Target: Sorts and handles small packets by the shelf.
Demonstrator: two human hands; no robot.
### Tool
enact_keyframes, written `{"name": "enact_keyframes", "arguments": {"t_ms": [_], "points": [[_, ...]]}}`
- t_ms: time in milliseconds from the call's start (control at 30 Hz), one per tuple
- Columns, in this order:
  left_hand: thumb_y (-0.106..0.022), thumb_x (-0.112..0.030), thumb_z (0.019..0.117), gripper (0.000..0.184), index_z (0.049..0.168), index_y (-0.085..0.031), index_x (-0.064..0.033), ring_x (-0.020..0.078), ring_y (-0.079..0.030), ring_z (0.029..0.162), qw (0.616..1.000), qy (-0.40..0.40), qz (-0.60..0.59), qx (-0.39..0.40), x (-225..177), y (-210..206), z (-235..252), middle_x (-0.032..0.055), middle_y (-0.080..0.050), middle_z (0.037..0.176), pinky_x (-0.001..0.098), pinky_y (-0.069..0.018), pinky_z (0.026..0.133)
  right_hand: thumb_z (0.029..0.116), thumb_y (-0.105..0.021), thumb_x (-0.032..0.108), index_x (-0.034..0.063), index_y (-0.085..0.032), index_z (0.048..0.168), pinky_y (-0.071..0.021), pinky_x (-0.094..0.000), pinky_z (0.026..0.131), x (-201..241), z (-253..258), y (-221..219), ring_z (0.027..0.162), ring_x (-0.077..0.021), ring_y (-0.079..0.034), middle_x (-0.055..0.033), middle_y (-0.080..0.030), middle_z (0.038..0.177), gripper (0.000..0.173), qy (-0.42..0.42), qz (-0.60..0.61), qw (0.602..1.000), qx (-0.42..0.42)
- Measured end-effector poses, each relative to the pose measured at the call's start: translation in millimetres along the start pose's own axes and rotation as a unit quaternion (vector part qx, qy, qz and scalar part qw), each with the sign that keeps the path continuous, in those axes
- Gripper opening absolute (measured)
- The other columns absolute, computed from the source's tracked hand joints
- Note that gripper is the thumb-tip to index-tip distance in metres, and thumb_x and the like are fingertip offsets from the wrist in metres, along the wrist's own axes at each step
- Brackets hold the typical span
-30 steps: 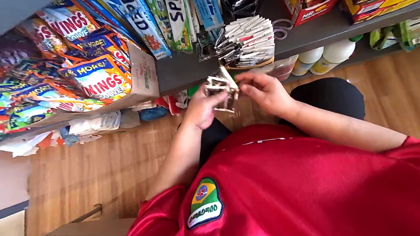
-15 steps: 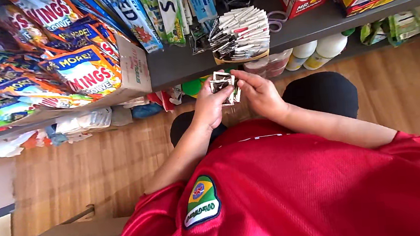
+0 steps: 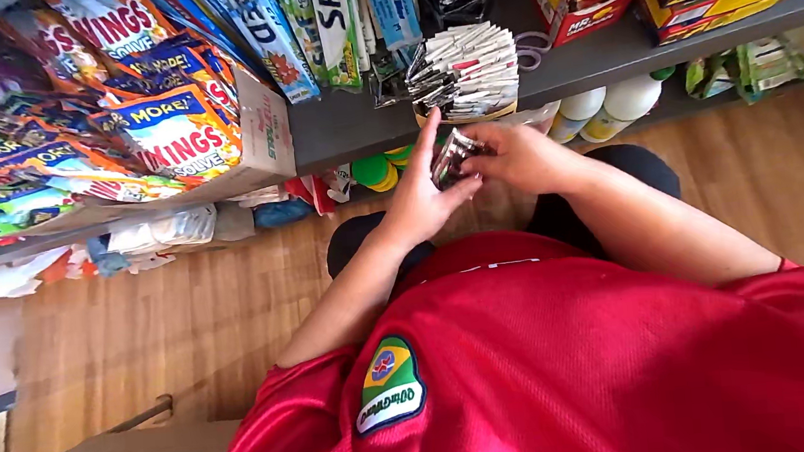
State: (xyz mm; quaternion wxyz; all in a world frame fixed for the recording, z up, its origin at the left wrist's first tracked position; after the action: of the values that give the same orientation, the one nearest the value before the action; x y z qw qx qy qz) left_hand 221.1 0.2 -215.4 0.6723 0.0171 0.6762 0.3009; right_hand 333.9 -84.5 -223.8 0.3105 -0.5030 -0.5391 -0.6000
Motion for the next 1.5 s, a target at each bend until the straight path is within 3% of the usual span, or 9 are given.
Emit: {"name": "enact_keyframes", "arguments": {"t_ms": [100,233,367,467,700,1000,1267,1400,1500], "points": [[-0.057,-0.017,0.1015,0.064,0.155,-0.03,0.0055,0.0175,-0.064,0.107,0.996,-0.027,0.036,-0.071,10,25,21,0.0194,-0.061,0.125,0.0316,-0.0551,0.09,0.1002,-0.063,0.014,0.0004,-0.059,0.133,-0.0569,-0.0321,0.092,8,10,42,0.102,-0.0111,-0.068,-0.011,-0.069,0.117,0.035,0.059,-0.003,0.991,-0.121],[-0.07,-0.018,0.095,0.057,0.146,-0.051,-0.0009,0.0332,-0.049,0.136,0.985,0.048,0.151,-0.07,35,43,58,0.0248,-0.047,0.149,0.0458,-0.0448,0.11,0.1008,-0.06,0.011,-0.0008,-0.054,0.137,-0.054,-0.0274,0.097,31,32,65,0.112,-0.0112,-0.065,-0.0136,-0.063,0.13,0.038,0.135,-0.04,0.975,-0.17],[-0.08,-0.011,0.0849,0.056,0.136,-0.06,-0.001,0.0298,-0.055,0.128,0.984,0.092,0.123,-0.086,42,49,81,0.0225,-0.053,0.142,0.044,-0.0471,0.107,0.1023,-0.059,0.012,-0.0008,-0.055,0.139,-0.0513,-0.0371,0.103,35,55,49,0.118,-0.0218,-0.065,-0.0173,-0.064,0.132,0.039,0.183,-0.123,0.967,-0.124],[-0.08,0.001,0.08,0.055,0.132,-0.06,0.0015,0.0233,-0.064,0.11,0.989,0.095,0.053,-0.099,49,53,87,0.0215,-0.057,0.134,0.0373,-0.0547,0.096,0.103,-0.058,0.012,-0.0006,-0.056,0.139,-0.0497,-0.0437,0.106,32,64,39,0.12,-0.0283,-0.065,-0.0186,-0.065,0.131,0.038,0.198,-0.17,0.96,-0.103],[-0.069,-0.001,0.089,0.044,0.132,-0.059,0.0001,0.019,-0.066,0.101,0.991,0.102,0.037,-0.081,63,54,93,0.0177,-0.063,0.125,0.0354,-0.0558,0.09,0.1015,-0.058,0.005,-0.0005,-0.064,0.129,-0.0543,-0.0514,0.097,29,61,31,0.11,-0.0405,-0.068,-0.0236,-0.069,0.118,0.029,0.281,-0.301,0.901,-0.134],[-0.064,0.0,0.0933,0.042,0.135,-0.058,0.0017,0.0164,-0.067,0.104,0.99,0.096,-0.049,-0.09,70,55,85,0.0157,-0.065,0.126,0.0351,-0.0557,0.093,0.1019,-0.053,0.002,0.0023,-0.066,0.126,-0.0495,-0.0563,0.1,24,68,6,0.112,-0.0452,-0.065,-0.024,-0.069,0.115,0.027,0.218,-0.422,0.873,-0.108],[-0.063,-0.006,0.0962,0.028,0.122,-0.064,0.0053,0.0159,-0.065,0.109,0.984,0.05,-0.05,-0.163,64,47,47,0.0176,-0.062,0.126,0.0319,-0.0543,0.096,0.1005,-0.056,0.007,0.0007,-0.062,0.136,-0.0493,-0.0556,0.102,16,60,4,0.122,-0.0455,-0.059,-0.0259,-0.063,0.128,0.036,0.198,-0.346,0.907,-0.135],[-0.063,-0.007,0.0973,0.023,0.117,-0.068,0.0034,0.0155,-0.063,0.112,0.981,0.028,0.005,-0.193,66,54,45,0.0175,-0.062,0.126,0.0285,-0.0526,0.096,0.1001,-0.058,0.007,0.0006,-0.073,0.116,-0.0551,-0.0466,0.093,22,44,15,0.107,-0.0384,-0.066,-0.0198,-0.07,0.112,0.023,0.286,-0.338,0.865,-0.237],[-0.056,-0.007,0.1009,0.025,0.12,-0.068,0.0016,0.0213,-0.062,0.116,0.964,0.083,0.089,-0.237,74,77,52,0.0188,-0.063,0.128,0.0341,-0.05,0.101,0.0993,-0.058,0.003,0.0006,-0.076,0.106,-0.0559,-0.0463,0.092,22,48,14,0.104,-0.0381,-0.068,-0.019,-0.072,0.107,0.02,0.27,-0.361,0.862,-0.23]]}}
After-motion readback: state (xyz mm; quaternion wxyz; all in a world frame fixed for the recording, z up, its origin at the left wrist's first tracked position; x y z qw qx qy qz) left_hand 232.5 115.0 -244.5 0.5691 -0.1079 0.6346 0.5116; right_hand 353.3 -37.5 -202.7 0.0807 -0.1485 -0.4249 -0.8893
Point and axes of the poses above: each hand's wrist, its own z-axis towards the middle knuckle, its own y-axis out of the back of the hand, x = y × z, the point moved 7 cm from there along z, towards the middle knuckle
